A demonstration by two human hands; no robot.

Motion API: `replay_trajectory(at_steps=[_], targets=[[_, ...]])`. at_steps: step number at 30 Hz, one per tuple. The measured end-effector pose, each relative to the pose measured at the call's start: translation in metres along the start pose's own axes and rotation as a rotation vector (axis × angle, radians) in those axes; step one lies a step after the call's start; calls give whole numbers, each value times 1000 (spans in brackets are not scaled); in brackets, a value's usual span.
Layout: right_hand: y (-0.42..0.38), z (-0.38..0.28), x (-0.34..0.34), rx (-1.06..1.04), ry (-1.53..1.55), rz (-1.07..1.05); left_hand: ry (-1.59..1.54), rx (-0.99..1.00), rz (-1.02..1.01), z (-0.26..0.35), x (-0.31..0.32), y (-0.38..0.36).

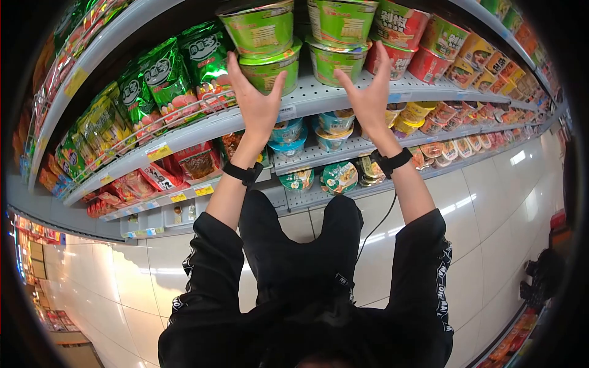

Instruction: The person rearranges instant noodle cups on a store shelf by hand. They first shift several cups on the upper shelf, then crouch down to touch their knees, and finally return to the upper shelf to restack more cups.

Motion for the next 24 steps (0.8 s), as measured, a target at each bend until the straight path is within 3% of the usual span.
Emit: replay_trajectory(at_steps=[3,24], targets=[[16,-26,-7,-87,-210,38,-25,17,-3,-2,2,-1],[22,-2,23,-30,-148,148,-20,14,-14,1,1,-1]])
Point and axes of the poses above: each hand's wrist, its own y-axis towards the middle knuckle, its own x-axis out of the palm, z = x × y, the point moved 7 cm from there along y, towards the middle knuckle, and after that the axes turned 15 degrees about -z, right-handed, at the moved point
